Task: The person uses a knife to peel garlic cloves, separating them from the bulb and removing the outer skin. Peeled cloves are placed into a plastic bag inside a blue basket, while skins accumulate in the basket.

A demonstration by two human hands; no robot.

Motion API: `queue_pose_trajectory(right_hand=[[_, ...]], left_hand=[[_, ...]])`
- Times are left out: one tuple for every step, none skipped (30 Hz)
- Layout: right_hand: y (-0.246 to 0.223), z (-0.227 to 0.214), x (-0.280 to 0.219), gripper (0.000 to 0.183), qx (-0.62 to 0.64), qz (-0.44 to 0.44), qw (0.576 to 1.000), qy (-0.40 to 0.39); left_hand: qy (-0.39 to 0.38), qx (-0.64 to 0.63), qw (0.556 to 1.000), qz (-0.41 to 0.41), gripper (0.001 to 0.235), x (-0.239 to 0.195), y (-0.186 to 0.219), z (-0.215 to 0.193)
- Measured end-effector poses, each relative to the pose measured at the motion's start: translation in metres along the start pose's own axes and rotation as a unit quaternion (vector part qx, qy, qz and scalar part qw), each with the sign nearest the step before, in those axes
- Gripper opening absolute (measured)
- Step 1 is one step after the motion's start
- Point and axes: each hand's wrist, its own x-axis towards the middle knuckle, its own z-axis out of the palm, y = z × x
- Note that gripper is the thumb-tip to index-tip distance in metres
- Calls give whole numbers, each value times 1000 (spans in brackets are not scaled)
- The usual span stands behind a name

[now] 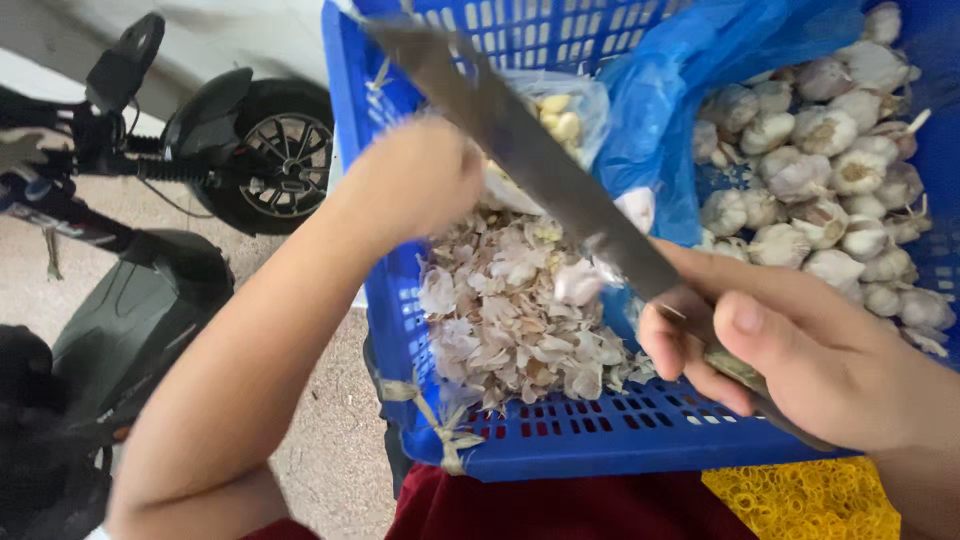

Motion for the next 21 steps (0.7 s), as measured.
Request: queue_pose_trajectory(right_hand=[[-2,-3,-1,57,4,-4,1000,-1],[-4,-7,-1,55,7,-3,1000,-15],[-6,-9,-2,58,10,-2,1000,-28],[-7,-9,-2,59,1,-4,1000,-20],[-8,-10,-2,59,-8,-6,1000,-11],[-9,-12,-3,59,-19,-8,1000,0],[-8,-15,0,60,-28,-24,999,3],[-8,-19,2,61,-35,-38,999,9],[-8,-21,-1,63,-29,-42,998,23],[-8,-24,-1,65,-25,-52,998,38],[-10,-25,-3,67,-7,-53,997,61],[-13,-27,-5,68,4,-63,995,81],[-16,-28,-6,70,14,-73,992,102],[-17,-27,-6,71,20,-91,989,117],[-19,-26,-6,75,26,-108,985,132],[-21,-26,-5,76,22,-109,986,123],[-24,-26,-4,77,18,-110,987,114],[-26,-25,-3,78,14,-111,988,106],[-28,-24,-4,78,18,-112,988,105],[-28,-22,-4,78,23,-112,988,103],[-28,-20,-5,77,28,-112,988,102]], left_hand=[[-63,36,997,-1,24,1,3,6],[-168,97,981,12,23,5,7,17],[-270,158,950,26,25,12,12,31],[-275,166,947,3,26,20,19,48],[-281,175,943,-19,27,26,21,65],[-277,196,941,10,28,31,17,79],[-273,217,936,40,28,37,13,93],[-271,235,931,74,28,42,11,109],[-227,220,945,82,29,44,10,123],[-179,207,958,90,29,47,5,131],[-130,194,967,97,30,50,0,137],[-145,209,963,90,29,52,-4,142],[-160,224,958,83,29,52,-6,146],[-178,235,952,76,28,50,-6,152],[-200,248,945,74,29,48,-5,157],[-220,262,937,69,30,46,-5,160],[-239,276,929,63,31,46,-5,162],[-215,273,936,61,32,47,-5,163],[-192,270,942,58,34,48,-5,163],[-169,265,948,56,35,48,-5,164],[-180,265,946,44,37,49,-5,165]])
